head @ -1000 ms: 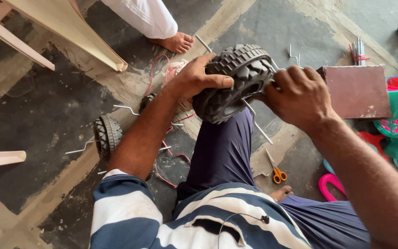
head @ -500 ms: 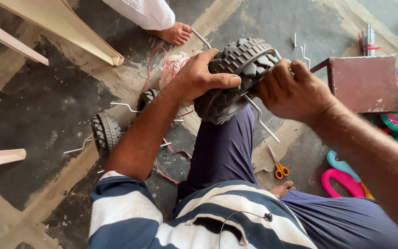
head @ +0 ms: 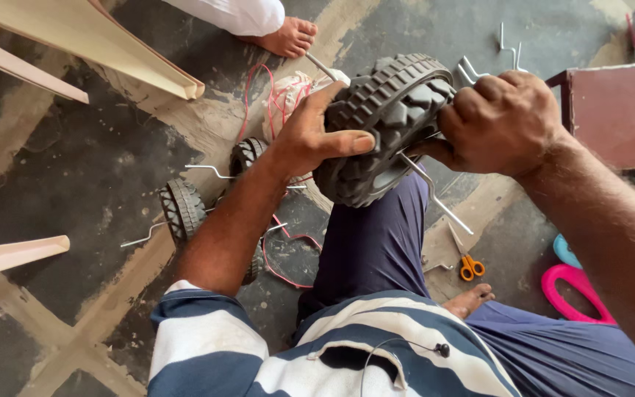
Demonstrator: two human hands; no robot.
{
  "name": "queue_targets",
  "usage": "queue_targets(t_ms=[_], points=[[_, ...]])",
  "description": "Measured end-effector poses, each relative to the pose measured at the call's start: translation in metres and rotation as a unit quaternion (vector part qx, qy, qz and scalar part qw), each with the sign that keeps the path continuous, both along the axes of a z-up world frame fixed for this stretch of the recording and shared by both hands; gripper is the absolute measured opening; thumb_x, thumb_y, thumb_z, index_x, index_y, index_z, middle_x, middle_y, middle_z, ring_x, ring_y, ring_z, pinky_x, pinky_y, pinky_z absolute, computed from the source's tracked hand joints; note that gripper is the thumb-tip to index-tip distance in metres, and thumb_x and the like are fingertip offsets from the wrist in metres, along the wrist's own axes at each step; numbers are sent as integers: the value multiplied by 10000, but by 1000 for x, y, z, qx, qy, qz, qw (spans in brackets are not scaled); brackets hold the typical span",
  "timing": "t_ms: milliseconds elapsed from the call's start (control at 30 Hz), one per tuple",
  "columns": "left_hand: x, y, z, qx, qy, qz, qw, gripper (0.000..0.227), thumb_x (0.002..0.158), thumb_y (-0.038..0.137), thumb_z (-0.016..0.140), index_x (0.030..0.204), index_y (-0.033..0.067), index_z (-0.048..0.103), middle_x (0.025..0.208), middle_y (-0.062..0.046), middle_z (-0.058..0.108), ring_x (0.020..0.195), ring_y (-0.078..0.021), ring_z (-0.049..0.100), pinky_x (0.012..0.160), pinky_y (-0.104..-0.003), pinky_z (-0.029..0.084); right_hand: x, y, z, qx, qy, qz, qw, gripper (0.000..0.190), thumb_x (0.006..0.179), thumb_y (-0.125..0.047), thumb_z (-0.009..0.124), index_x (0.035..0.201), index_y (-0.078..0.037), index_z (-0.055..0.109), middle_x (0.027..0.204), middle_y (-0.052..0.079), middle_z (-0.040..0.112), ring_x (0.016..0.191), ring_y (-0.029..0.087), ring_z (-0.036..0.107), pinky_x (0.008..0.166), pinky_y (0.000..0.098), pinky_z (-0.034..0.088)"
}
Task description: The person sits on the floor and uses a metal rod to tighten the axle of a small toy wheel. They repeatedly rotate the wheel and adjust the rod to secure the axle. The person also briefly handles a red plastic toy body and a bundle of metal rods before returning to the wheel.
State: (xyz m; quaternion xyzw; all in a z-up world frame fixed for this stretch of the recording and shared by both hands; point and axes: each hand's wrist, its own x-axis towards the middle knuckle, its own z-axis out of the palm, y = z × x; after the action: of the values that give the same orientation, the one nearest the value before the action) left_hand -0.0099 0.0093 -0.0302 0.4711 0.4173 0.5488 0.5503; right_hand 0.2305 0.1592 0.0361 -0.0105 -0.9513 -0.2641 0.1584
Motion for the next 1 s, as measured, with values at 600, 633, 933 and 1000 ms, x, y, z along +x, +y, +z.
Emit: queue_targets(t_ms=[600, 633, 933, 1000], points=[[1, -8, 3, -26, -70, 30, 997, 785, 786, 319, 866, 1384, -28, 494, 1137, -87, 690, 1001, -141, 664, 907, -284, 552, 18, -28, -64, -227, 148, -142, 952, 614, 908, -709, 719, 680, -146, 633, 563, -2, 541, 498, 148, 538, 466, 328, 429], [1, -11, 8, -35, -79, 18, 996, 762, 793, 322, 861, 1365, -51, 521, 1127, -91, 691, 979, -143, 669, 889, -284, 562, 20, -33, -54, -231, 121, -154, 953, 612, 896, -710, 718, 678, -146, 623, 574, 1, 544, 528, 164, 555, 477, 340, 430], [-2, -37, 4, -48, -124, 63, 989, 723, 824, 351, 864, 1352, -11, 529, 1096, -54, 651, 942, -116, 644, 825, -265, 554, 139, -24, -186, -240, 226, -341, 880, 400, 1059, -424, 722, 862, -100, 595, 738, 129, 586, 674, 355, 596, 596, 459, 461], [6, -42, 1, -41, -127, 63, 989, 721, 839, 348, 858, 1367, -24, 537, 1115, -56, 655, 960, -114, 643, 846, -264, 549, 168, -31, -277, -318, 111, -468, 817, 363, 1022, -454, 684, 959, -97, 671, 828, 200, 687, 767, 428, 670, 682, 536, 537]])
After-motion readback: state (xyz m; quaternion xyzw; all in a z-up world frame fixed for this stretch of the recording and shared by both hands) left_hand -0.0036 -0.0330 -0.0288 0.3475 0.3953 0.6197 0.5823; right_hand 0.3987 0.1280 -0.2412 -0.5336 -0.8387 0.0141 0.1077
